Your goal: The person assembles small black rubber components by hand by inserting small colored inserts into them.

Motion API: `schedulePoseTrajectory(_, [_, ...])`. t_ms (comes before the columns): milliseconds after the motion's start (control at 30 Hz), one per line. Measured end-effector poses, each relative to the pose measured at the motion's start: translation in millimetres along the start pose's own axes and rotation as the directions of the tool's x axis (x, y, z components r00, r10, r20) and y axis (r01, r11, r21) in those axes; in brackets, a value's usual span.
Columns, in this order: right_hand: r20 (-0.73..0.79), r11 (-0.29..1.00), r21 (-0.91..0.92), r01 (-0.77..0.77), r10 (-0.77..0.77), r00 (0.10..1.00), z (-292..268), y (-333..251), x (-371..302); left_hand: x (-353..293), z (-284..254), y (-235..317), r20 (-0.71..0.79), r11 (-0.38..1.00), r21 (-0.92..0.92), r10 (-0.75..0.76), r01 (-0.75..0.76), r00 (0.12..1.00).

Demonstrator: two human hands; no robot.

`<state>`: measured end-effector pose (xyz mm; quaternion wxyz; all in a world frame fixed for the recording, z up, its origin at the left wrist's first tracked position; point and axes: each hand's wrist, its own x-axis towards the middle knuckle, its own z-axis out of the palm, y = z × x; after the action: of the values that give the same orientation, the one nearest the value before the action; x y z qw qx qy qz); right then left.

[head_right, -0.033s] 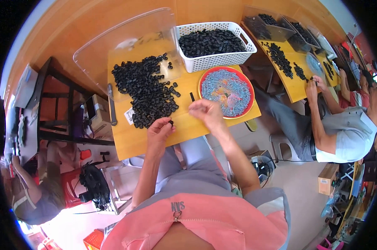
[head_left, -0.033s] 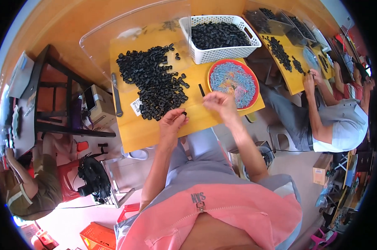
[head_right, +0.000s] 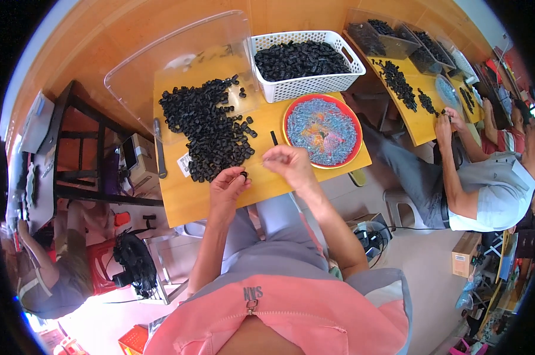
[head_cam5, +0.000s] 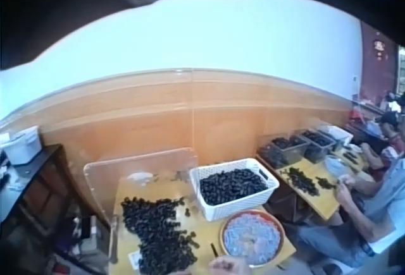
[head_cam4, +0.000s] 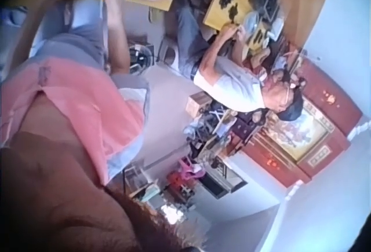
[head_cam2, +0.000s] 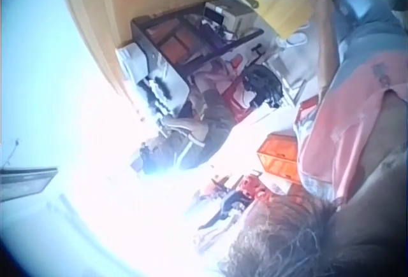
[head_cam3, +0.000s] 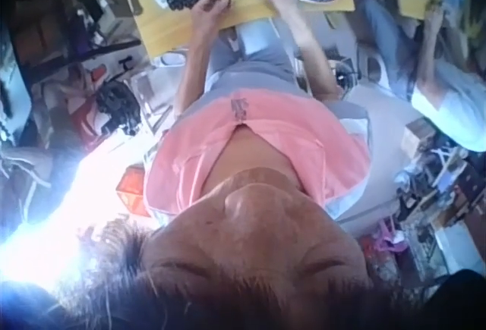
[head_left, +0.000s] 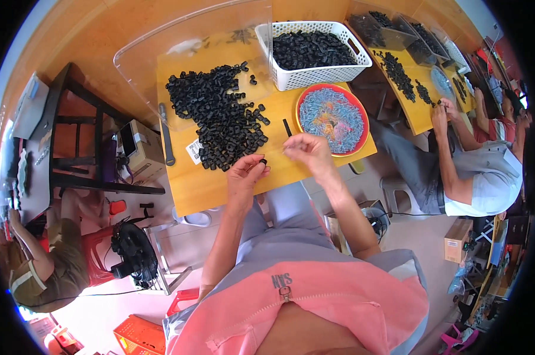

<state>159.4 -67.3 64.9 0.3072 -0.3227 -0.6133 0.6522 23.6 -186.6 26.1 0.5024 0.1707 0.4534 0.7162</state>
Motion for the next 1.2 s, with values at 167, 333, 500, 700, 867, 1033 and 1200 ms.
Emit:
schedulePoseTrajectory(167, [0.010,0.992,0.124,0.032,-0.033,0.999,31.1,-0.1,-9.3,-3.0,4.4,3.7,0.010,0.997,0.046,0.061,-0.061,0.998])
schedulePoseTrajectory(333, [0.016,0.999,0.010,0.042,-0.043,0.999,33.1,0.7,-12.4,-4.3,7.7,4.2,0.048,0.992,0.096,0.082,-0.086,0.995])
schedulePoseTrajectory(500, [0.017,0.978,-0.192,0.085,-0.083,0.996,34.8,0.0,-21.1,-6.6,7.0,1.0,0.042,0.993,0.087,0.080,-0.083,0.996])
schedulePoseTrajectory(700, [0.051,0.890,-0.256,0.377,-0.377,0.925,46.9,6.0,-22.6,-8.5,-3.3,-6.3,-0.014,0.996,0.013,0.084,-0.084,0.996])
schedulePoseTrajectory(867, [-0.008,0.816,-0.512,0.268,-0.316,0.949,39.1,7.1,26.2,-8.9,-25.4,-16.3,-0.033,0.992,0.065,0.108,-0.105,0.994])
schedulePoseTrajectory(1033, [0.057,0.617,-0.719,0.320,-0.406,0.912,46.6,34.2,110.9,-5.7,-33.7,-23.2,0.022,0.973,0.163,0.160,-0.161,0.987])
schedulePoseTrajectory(1200, [-0.001,0.584,-0.797,0.156,-0.260,0.966,65.3,40.3,140.0,-5.6,-33.9,-19.6,0.053,0.980,0.142,0.131,-0.137,0.990])
